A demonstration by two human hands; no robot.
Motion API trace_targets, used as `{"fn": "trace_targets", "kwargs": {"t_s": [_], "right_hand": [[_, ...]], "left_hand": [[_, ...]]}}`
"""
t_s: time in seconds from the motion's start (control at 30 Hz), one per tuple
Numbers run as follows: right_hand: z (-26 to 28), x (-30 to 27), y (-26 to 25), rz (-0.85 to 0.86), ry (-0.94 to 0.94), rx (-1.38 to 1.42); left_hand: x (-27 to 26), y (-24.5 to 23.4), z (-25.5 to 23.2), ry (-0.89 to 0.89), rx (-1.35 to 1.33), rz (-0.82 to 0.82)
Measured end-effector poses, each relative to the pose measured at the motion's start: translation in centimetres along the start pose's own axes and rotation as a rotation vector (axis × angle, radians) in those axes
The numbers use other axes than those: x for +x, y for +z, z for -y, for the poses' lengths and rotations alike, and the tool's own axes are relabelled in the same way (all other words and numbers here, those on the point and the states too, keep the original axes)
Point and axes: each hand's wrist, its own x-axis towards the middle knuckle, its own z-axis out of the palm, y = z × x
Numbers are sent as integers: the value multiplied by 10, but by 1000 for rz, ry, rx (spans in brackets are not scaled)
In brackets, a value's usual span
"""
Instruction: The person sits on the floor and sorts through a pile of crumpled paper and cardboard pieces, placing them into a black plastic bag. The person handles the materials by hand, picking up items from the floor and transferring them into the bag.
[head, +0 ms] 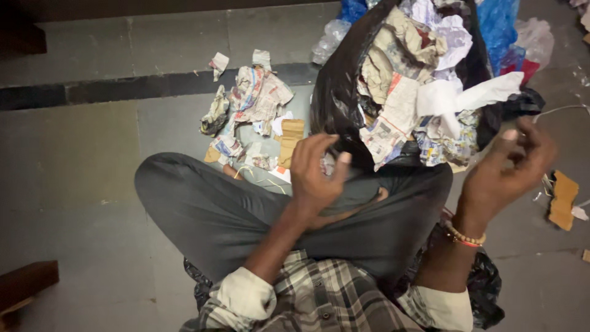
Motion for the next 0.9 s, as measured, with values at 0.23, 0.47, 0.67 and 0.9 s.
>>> {"fn": "trace_targets", "kwargs": {"t_s": [0.23,0.47,0.67,0.9], "right_hand": [[-80,-11,-2,58,485,467],[-79,-33,22,19,591,415],[-42,-37,35,-88,599,764],[-20,-35,45,-49,538,598]], "left_hand": [[33,43,-37,402,236,356],[80,114,-39,502,383,616],[101,152,-31,538,638,800],[105,170,-10,386,700,798]]}}
